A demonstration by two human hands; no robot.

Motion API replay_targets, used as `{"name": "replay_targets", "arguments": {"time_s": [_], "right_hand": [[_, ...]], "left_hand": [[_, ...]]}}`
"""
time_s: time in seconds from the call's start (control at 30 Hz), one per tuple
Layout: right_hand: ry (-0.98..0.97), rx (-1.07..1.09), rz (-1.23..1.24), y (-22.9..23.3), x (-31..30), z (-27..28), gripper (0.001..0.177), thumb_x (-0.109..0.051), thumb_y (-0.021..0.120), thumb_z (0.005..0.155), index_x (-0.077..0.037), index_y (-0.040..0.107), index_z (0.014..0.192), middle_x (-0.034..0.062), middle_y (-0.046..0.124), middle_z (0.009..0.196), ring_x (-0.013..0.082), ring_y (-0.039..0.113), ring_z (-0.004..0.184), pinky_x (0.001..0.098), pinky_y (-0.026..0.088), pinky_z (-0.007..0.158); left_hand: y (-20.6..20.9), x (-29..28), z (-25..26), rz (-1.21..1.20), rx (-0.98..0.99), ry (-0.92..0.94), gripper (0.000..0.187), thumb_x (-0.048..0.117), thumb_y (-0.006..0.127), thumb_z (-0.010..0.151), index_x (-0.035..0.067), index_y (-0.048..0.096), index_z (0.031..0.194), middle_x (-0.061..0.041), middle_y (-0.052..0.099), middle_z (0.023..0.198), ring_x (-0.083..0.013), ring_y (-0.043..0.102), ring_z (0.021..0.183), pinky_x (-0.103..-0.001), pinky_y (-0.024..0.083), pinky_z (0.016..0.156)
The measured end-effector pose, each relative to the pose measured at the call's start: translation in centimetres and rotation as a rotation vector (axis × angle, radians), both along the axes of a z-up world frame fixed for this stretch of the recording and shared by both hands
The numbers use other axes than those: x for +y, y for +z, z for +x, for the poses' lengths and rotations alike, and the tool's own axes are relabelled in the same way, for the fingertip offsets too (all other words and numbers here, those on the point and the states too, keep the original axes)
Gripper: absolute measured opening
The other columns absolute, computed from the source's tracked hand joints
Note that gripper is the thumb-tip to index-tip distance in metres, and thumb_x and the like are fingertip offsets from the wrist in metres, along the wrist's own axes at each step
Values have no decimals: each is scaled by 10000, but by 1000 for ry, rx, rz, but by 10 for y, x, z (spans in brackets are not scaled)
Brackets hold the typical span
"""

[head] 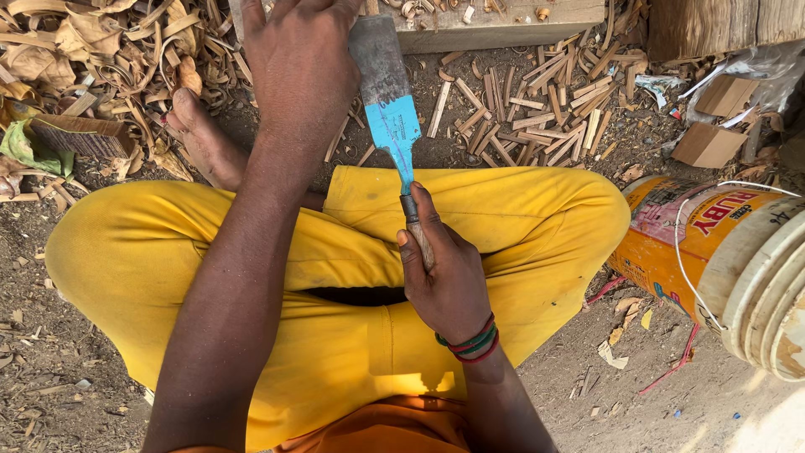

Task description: The person carves small pieces of wood using a blue-handled chisel on a wooden block while sitting on the ground, handling each piece by hand and surrounded by wood shavings.

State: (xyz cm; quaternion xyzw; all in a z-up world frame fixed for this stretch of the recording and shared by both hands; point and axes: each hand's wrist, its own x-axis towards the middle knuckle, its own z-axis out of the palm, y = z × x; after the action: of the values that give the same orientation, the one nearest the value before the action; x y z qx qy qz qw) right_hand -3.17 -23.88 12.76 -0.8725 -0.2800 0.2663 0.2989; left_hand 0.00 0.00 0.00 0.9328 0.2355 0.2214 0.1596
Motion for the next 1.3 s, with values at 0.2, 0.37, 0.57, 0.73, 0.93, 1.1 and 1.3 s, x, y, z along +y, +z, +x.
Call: {"name": "replay_targets", "arguments": {"time_s": [0.2, 0.37, 0.57, 0.73, 0.93, 1.1, 1.3], "right_hand": [[29, -63, 65, -2, -1, -2, 527, -137, 612, 1045, -65, 467, 1546, 193, 721, 959, 320, 741, 817, 363, 576, 743], [32, -61, 58, -1, 1, -2, 530, -143, 606, 1044, -56, 461, 1546, 200, 723, 980, 334, 743, 843, 374, 575, 752], [86, -104, 38, 1, 1, -2, 550, -113, 585, 1046, -42, 424, 1567, 222, 718, 995, 372, 728, 871, 408, 569, 772], [104, -127, -49, 0, 7, -3, 596, -100, 576, 1030, -41, 372, 1586, 234, 711, 918, 398, 706, 813, 453, 548, 711], [98, -108, -78, -2, 15, -2, 619, -106, 577, 1027, -46, 339, 1596, 220, 683, 784, 394, 694, 701, 466, 530, 636], [79, -82, -87, -5, 24, 2, 620, -103, 586, 1038, -43, 329, 1599, 223, 680, 786, 381, 702, 688, 461, 529, 628], [48, -53, -97, -13, 35, 2, 641, -90, 591, 1001, -29, 337, 1586, 236, 687, 800, 397, 715, 711, 467, 534, 622]], "left_hand": [[2, 0, 0, 59, -63, 12, 530, -111, 682, 836, 164, 752, 1283, -58, 772, 1107, -232, 717, 1064, -618, 354, 1133], [3, 0, 1, 69, -71, 26, 582, -88, 700, 804, 182, 769, 1315, -59, 773, 1066, -229, 719, 1025, -618, 359, 1110], [1, 0, -1, 52, -47, 21, 457, -46, 736, 834, 161, 777, 1239, -67, 767, 1031, -228, 716, 989, -571, 406, 1075], [6, 0, 0, 34, -35, 29, 464, -25, 740, 819, 152, 792, 1245, -87, 760, 985, -247, 712, 952, -584, 407, 1033], [24, -3, -2, 50, -77, -9, 445, -56, 697, 804, 89, 780, 1216, -105, 772, 1138, -270, 715, 1098, -595, 331, 1136], [39, -28, -8, -13, 169, -223, 243, 13, 682, 976, -16, 751, 1208, -216, 731, 1254, -310, 680, 1245, -522, 295, 1279], [35, -40, -2, 69, 213, -164, 372, 103, 655, 927, -76, 718, 1247, -281, 712, 1254, -321, 686, 1233, -425, 364, 1217]]}}
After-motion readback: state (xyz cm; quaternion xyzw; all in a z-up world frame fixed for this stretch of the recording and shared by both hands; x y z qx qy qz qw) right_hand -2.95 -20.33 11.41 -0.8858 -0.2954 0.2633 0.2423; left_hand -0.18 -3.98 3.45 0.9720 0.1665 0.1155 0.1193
